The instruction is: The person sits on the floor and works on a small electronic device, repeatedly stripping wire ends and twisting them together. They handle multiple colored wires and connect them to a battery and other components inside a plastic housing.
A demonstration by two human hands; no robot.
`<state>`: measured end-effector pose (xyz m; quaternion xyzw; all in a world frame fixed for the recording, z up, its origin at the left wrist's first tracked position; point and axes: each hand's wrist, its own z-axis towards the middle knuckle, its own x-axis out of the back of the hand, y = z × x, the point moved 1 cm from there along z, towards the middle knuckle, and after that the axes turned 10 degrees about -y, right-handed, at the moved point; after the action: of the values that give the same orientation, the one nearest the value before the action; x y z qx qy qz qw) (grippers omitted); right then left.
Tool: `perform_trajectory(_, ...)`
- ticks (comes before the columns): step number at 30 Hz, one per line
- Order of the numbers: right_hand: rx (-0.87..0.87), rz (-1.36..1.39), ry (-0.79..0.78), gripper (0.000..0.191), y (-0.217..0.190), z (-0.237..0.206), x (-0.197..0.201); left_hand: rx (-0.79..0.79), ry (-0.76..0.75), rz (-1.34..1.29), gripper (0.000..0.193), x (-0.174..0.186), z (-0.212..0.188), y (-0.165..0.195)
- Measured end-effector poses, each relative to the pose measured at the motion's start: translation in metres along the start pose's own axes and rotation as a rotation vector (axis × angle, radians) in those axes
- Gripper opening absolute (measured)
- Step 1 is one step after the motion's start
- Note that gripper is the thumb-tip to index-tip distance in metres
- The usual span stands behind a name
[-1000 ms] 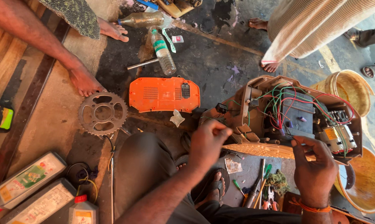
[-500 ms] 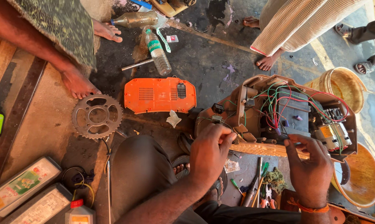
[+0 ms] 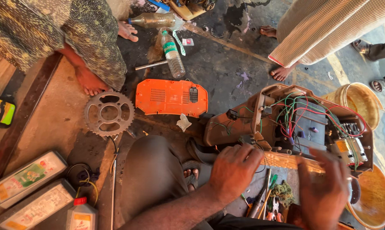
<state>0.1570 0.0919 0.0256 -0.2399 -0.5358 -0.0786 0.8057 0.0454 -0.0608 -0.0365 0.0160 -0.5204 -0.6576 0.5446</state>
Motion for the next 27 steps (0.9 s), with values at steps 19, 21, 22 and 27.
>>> perform_trajectory(19,0.026,0.491,-0.325,0.027,-0.063,0.037,-0.032,0.443,-0.409,-1.198,0.036,0.021,0.037,-0.066)
perform_trajectory(21,0.025,0.533,-0.334,0.023,-0.058,0.038,-0.034,0.492,-0.408,-1.249,0.041,0.026,0.039,-0.065)
perform_trajectory(22,0.022,0.531,-0.330,0.020,-0.055,0.038,-0.035,0.512,-0.396,-1.228,0.043,0.029,0.038,-0.064)
perform_trajectory(27,-0.095,0.731,-0.338,0.017,-0.035,0.037,-0.048,0.575,-0.087,-1.144,0.051,0.037,0.035,-0.068)
